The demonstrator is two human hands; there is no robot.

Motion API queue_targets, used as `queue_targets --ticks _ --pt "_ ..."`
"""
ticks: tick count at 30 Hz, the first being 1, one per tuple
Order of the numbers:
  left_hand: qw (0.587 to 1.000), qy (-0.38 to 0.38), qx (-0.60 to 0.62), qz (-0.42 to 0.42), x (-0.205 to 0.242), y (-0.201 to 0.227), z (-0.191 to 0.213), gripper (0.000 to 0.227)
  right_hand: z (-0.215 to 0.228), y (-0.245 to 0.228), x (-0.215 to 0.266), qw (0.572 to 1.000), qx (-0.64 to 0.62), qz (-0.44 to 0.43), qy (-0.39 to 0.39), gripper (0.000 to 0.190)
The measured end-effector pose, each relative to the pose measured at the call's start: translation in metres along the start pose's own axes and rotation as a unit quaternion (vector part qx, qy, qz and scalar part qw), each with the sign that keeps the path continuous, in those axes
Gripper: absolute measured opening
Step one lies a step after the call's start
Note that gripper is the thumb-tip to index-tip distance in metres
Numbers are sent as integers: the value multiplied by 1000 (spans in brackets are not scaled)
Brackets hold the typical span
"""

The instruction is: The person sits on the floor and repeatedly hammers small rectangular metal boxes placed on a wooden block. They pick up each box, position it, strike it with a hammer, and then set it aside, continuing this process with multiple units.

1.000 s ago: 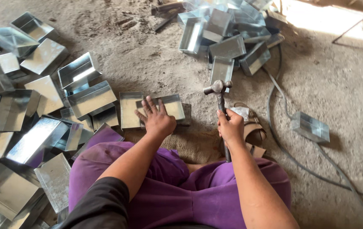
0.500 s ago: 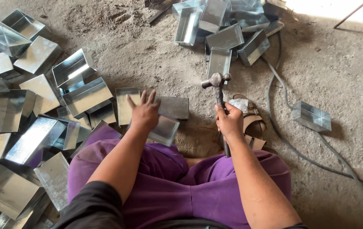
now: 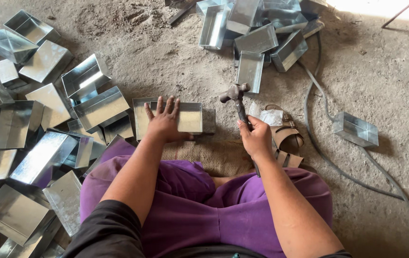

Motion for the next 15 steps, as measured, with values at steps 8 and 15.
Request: queue_targets --ticks 8,15 --pt "999 20 -23 -13 5 11 5 141 -2 -45 24 970 90 215 65 17" --pt "999 31 -34 -26 2 14 2 136 -41 -18 -5 967 155 204 -14 16"
Point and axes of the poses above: each hand's wrist, its own x-axis away from the middle knuckle, its own z-axis out of the back of the hand, y = z × x, the point moved 7 cm from there along -x, towards the middle knuckle, and after that the axes turned 5 degrees about -y, right-handed, at the moved point
